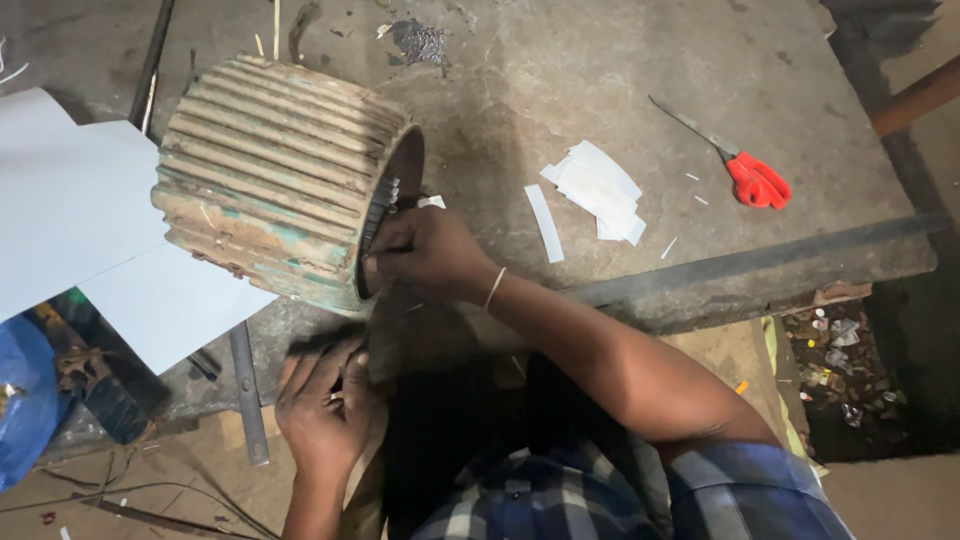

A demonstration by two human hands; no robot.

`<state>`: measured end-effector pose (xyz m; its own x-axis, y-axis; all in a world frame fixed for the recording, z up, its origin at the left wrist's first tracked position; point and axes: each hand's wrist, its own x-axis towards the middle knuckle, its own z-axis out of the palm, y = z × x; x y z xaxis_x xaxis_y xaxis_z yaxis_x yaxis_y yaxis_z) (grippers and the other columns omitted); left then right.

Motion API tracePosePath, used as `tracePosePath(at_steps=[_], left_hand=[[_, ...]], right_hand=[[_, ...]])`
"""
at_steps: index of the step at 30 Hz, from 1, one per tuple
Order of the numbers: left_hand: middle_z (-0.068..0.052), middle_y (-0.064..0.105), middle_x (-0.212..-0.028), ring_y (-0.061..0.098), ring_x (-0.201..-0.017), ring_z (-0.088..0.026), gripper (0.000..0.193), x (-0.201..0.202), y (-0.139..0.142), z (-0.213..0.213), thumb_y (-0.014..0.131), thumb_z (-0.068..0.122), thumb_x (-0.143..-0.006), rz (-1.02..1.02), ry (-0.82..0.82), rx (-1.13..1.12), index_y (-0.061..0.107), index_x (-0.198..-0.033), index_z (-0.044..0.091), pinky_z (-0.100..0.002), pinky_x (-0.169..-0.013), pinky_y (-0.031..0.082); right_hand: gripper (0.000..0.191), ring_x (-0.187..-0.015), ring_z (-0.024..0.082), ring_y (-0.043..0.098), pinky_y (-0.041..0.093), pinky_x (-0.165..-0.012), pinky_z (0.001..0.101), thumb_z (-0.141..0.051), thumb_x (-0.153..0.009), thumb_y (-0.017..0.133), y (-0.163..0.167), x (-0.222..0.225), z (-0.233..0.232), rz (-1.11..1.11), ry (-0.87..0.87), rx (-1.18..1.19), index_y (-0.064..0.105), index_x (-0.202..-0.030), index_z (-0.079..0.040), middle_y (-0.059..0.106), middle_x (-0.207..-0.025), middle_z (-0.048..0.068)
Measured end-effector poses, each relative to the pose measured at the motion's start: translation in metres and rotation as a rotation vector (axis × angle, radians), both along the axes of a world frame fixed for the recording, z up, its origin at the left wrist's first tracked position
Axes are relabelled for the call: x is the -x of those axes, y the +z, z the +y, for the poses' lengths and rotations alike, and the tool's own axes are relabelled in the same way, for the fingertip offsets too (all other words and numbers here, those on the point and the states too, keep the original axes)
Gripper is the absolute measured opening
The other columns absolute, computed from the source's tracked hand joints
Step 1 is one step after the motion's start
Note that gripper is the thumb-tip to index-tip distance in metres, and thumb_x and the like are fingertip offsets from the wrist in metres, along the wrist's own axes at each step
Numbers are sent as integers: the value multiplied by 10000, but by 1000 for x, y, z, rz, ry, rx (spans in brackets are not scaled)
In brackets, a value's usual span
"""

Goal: The person cuts strips from a white sheet with scissors, folds and creases each strip by hand, and inserts the folded strips into the slots of an electric motor stator on the workbench. At the end the person lifts and repositions the motor housing.

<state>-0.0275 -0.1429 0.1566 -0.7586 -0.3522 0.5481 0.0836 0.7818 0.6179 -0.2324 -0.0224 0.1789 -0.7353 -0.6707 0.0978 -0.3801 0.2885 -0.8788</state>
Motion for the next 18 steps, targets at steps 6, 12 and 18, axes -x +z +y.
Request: tracePosePath(at_steps=[6, 12, 18], left_hand=[[-133, 725, -973, 648, -888, -343, 175, 2, 0, -1, 718, 114, -927, -35, -1, 9, 767, -1086, 61, -417, -828, 504], [-127, 729, -983, 655, -907, -332, 177, 3, 0, 0, 735, 128, -919, -35, 10, -1, 763, -1080, 61, -405, -849, 505], [-123, 737, -992, 655, -902, -333, 170, 5, 2, 2, 738, 129, -915, -51, 2, -2, 767, -1069, 62, -405, -852, 501]], right_hand=[[140, -749, 201, 742, 572, -702, 331, -199, -773, 841, 10, 9, -2, 244, 91, -21, 791, -865, -105, 771, -819, 68], [227, -743, 139, 729, 582, -677, 304, -246, -743, 878, -2, -3, 17, -23, 86, 82, 742, -832, -86, 767, -800, 50], [123, -681, 85, 729, 586, -657, 287, -159, -759, 833, -9, -3, 2, 85, -49, 88, 783, -838, -79, 774, -780, 27]])
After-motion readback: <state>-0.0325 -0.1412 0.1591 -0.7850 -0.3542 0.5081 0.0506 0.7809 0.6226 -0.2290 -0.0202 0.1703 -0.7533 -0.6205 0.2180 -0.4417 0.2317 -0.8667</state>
